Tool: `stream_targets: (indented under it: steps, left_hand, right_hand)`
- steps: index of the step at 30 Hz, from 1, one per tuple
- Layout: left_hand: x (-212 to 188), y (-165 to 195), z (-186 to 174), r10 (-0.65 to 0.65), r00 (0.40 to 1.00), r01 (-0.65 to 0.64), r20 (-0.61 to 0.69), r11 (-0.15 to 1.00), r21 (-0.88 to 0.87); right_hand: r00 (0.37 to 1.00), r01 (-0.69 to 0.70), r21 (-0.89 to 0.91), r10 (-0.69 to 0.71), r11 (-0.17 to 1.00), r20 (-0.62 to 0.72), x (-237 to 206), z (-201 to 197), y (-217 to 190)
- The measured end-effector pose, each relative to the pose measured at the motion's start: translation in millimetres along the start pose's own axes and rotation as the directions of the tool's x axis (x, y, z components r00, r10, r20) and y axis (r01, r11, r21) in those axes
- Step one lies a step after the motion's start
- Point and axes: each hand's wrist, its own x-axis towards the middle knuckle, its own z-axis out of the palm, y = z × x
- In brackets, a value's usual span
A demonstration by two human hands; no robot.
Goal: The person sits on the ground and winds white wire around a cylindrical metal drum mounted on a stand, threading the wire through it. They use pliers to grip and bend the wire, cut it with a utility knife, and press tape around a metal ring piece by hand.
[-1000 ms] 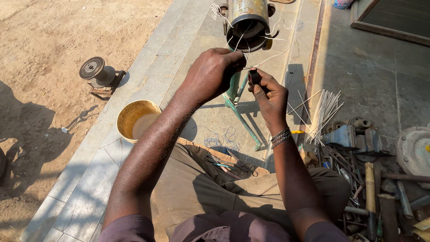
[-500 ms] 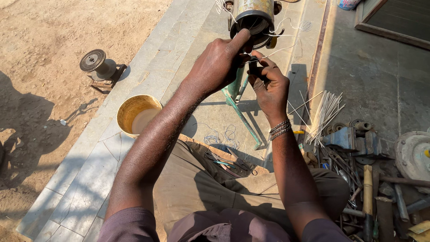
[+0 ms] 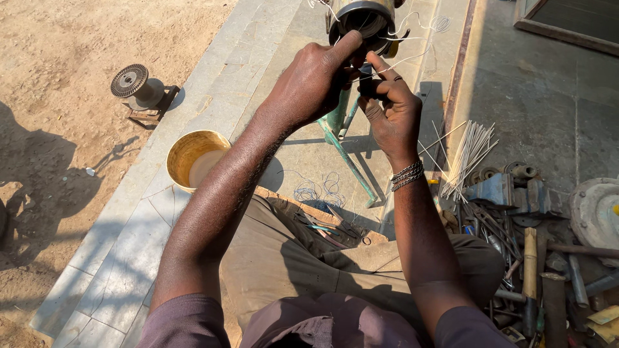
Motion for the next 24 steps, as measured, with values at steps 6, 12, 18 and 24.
stream_targets:
  steps: [6,12,18,24]
  left_hand:
    - [-1.6,0.0,-0.1,0.024,1.000,-0.023,-0.011,1.000,0.004]
    - [-1.5,-0.3,-0.7,0.008,1.000,-0.008,0.002,0.999,0.040]
    - [-2.6,0.8,-0.3,0.056,0.998,-0.056,-0.021,0.998,0.008]
    - [-1.3,2.9,-0.7,0.030,1.000,-0.030,-0.007,1.000,-0.003]
  right_hand:
    - [0.999,0.037,-0.043,-0.035,0.998,0.028,0.4,-3.3,-0.5]
    - [0.995,0.099,-0.228,-0.091,0.968,0.046,1.4,-3.5,-3.6]
    - [0.986,0.165,-0.224,-0.161,0.960,0.039,3.8,-7.6,-1.0]
    - [0.997,0.070,-0.129,-0.072,0.989,-0.015,2.4,-12.8,2.0]
